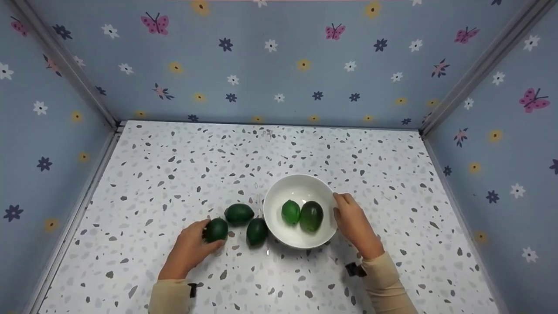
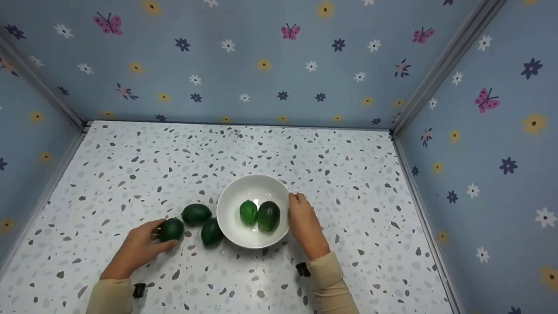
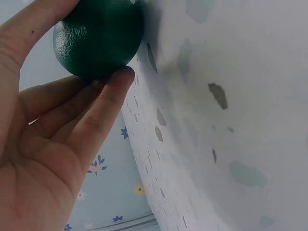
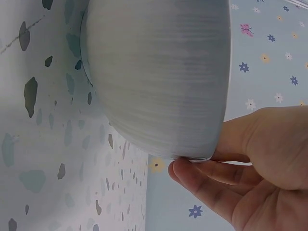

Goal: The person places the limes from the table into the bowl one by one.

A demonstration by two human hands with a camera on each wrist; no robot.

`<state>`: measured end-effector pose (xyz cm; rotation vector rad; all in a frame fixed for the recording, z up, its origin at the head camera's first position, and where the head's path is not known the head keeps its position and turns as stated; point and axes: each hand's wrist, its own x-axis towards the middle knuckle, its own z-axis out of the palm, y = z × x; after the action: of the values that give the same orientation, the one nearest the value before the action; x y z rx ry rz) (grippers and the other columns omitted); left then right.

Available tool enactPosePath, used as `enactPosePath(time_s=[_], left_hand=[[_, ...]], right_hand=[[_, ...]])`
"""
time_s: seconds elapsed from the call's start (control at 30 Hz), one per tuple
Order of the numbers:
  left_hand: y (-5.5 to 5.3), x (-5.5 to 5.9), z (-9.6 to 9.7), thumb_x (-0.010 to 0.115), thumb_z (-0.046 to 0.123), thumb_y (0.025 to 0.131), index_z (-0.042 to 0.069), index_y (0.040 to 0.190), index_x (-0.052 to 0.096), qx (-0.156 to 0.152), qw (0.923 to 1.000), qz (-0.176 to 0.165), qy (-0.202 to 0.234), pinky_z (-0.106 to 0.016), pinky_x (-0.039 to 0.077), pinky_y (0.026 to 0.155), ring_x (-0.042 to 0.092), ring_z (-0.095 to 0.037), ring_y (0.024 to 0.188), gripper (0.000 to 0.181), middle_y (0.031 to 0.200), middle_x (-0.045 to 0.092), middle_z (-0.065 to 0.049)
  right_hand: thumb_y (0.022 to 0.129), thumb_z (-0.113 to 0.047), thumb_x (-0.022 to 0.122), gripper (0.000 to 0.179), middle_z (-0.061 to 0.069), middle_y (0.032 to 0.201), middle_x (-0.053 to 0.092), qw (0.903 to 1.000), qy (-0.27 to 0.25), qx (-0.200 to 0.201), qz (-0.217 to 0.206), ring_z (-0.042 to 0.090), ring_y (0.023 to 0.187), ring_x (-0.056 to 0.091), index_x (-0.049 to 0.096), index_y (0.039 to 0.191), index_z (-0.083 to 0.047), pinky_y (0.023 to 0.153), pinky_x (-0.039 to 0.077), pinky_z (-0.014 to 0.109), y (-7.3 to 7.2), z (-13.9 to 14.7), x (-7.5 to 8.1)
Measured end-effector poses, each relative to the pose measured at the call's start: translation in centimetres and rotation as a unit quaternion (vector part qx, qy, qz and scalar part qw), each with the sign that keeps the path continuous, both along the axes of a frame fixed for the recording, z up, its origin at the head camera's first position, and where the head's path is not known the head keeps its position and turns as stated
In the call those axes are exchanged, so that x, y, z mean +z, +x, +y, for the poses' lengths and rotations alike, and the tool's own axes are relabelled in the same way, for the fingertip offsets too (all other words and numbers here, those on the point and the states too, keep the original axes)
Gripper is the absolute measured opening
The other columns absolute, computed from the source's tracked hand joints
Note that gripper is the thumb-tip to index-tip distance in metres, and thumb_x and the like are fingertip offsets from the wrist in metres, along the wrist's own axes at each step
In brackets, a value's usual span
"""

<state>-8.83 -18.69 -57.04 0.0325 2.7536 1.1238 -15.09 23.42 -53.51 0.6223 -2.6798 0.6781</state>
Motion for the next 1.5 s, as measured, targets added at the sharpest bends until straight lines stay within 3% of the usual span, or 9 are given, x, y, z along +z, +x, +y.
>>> enactPosePath(time_s=[0.2, 0.47, 0.83, 1.13, 1.37, 1.5], left_hand=[[0.2, 0.1, 0.0, 0.084, 0.027, 0.082, -0.010, 0.132, 0.056, 0.006, 0.9999, 0.014, 0.005, -0.053, 0.047, 0.095, 0.058, -0.038, 0.116, 0.069, 0.126, 0.060, -0.024], [0.3, 1.6, 0.4, 0.083, 0.031, 0.083, -0.007, 0.137, 0.054, 0.009, 0.9998, 0.014, 0.010, -0.052, 0.048, 0.095, 0.058, -0.035, 0.114, 0.073, 0.128, 0.059, -0.023], [-0.7, 4.4, 3.1, 0.088, 0.027, 0.078, -0.004, 0.130, 0.061, -0.026, 0.9929, 0.116, 0.006, -0.046, 0.052, 0.089, 0.064, -0.029, 0.105, 0.066, 0.120, 0.065, -0.016], [-2.6, 6.7, 7.6, 0.086, 0.031, 0.080, 0.000, 0.136, 0.058, -0.094, 0.9871, 0.129, 0.013, -0.044, 0.050, 0.096, 0.061, -0.028, 0.115, 0.070, 0.129, 0.063, -0.013], [-3.7, 7.1, 10.7, 0.085, 0.030, 0.081, -0.001, 0.131, 0.061, -0.162, 0.9707, 0.177, 0.012, -0.043, 0.051, 0.093, 0.063, -0.027, 0.109, 0.063, 0.122, 0.065, -0.013], [-4.2, 7.1, 12.3, 0.084, 0.031, 0.081, 0.000, 0.129, 0.061, -0.190, 0.9685, 0.161, -0.001, -0.041, 0.053, 0.087, 0.064, -0.026, 0.104, 0.062, 0.118, 0.065, -0.013]], right_hand=[[0.084, 0.015, 0.067, 0.040, 0.024, 0.105, 0.059, 0.9998, 0.003, 0.004, 0.020, 0.039, 0.094, 0.065, 0.059, 0.123, 0.013, 0.077, 0.056, 0.048, 0.0, -0.1, -0.2], [0.084, 0.014, 0.067, 0.040, 0.023, 0.106, 0.059, 0.9999, 0.002, 0.001, 0.014, 0.038, 0.094, 0.064, 0.059, 0.124, 0.012, 0.080, 0.056, 0.047, -0.1, -0.1, -0.1], [0.087, 0.012, 0.065, 0.041, 0.024, 0.109, 0.060, 0.9997, -0.001, -0.011, -0.024, 0.038, 0.098, 0.064, 0.058, 0.127, 0.012, 0.083, 0.055, 0.048, -0.1, -0.1, 0.1], [0.088, 0.012, 0.065, 0.039, 0.022, 0.108, 0.059, 0.9999, 0.004, -0.004, -0.012, 0.037, 0.097, 0.064, 0.058, 0.126, 0.011, 0.080, 0.056, 0.047, 0.1, -0.1, 0.1], [0.088, 0.012, 0.065, 0.038, 0.022, 0.107, 0.059, 0.9999, 0.007, -0.004, -0.007, 0.037, 0.096, 0.064, 0.058, 0.125, 0.012, 0.081, 0.056, 0.046, 0.0, -0.1, 0.0], [0.088, 0.011, 0.066, 0.039, 0.023, 0.107, 0.059, 0.9999, 0.006, -0.003, -0.009, 0.037, 0.096, 0.064, 0.058, 0.126, 0.013, 0.081, 0.056, 0.046, 0.0, 0.0, 0.2]])
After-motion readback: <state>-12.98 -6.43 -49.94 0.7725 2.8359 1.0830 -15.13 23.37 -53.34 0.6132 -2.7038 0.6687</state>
